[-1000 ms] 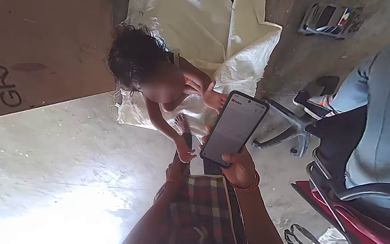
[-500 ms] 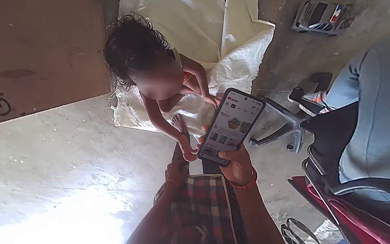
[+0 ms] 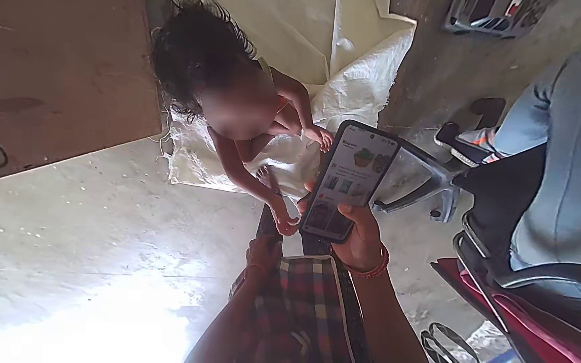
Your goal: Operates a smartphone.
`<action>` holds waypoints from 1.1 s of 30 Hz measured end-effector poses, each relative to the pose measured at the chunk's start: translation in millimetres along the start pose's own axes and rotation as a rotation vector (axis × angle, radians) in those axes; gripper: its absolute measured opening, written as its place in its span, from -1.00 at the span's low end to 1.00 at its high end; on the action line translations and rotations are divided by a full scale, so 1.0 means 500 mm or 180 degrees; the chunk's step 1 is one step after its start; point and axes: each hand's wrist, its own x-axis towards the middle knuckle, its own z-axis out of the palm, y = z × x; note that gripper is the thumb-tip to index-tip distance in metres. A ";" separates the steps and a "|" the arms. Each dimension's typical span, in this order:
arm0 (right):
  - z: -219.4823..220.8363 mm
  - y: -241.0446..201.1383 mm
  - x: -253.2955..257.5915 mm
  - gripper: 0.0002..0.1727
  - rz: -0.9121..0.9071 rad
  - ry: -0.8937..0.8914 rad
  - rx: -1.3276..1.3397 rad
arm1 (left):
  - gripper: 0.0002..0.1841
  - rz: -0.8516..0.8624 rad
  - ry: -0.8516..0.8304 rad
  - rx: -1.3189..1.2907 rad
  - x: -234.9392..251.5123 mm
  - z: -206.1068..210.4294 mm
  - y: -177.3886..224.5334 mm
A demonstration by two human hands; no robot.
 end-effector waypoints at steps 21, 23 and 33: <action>-0.019 -0.020 -0.015 -0.40 -0.0324 -0.0184 0.0240 | -0.46 -0.0047 -0.0023 0.0110 -0.001 -0.004 0.019; -0.022 -0.027 -0.013 -0.40 -0.0331 -0.0460 0.0373 | -0.45 -0.0010 -0.0002 0.0116 -0.001 -0.003 0.021; -0.020 -0.069 -0.017 -0.09 -0.0085 -0.1231 0.0948 | -0.59 0.2791 0.0769 -0.2002 -0.085 -0.263 0.338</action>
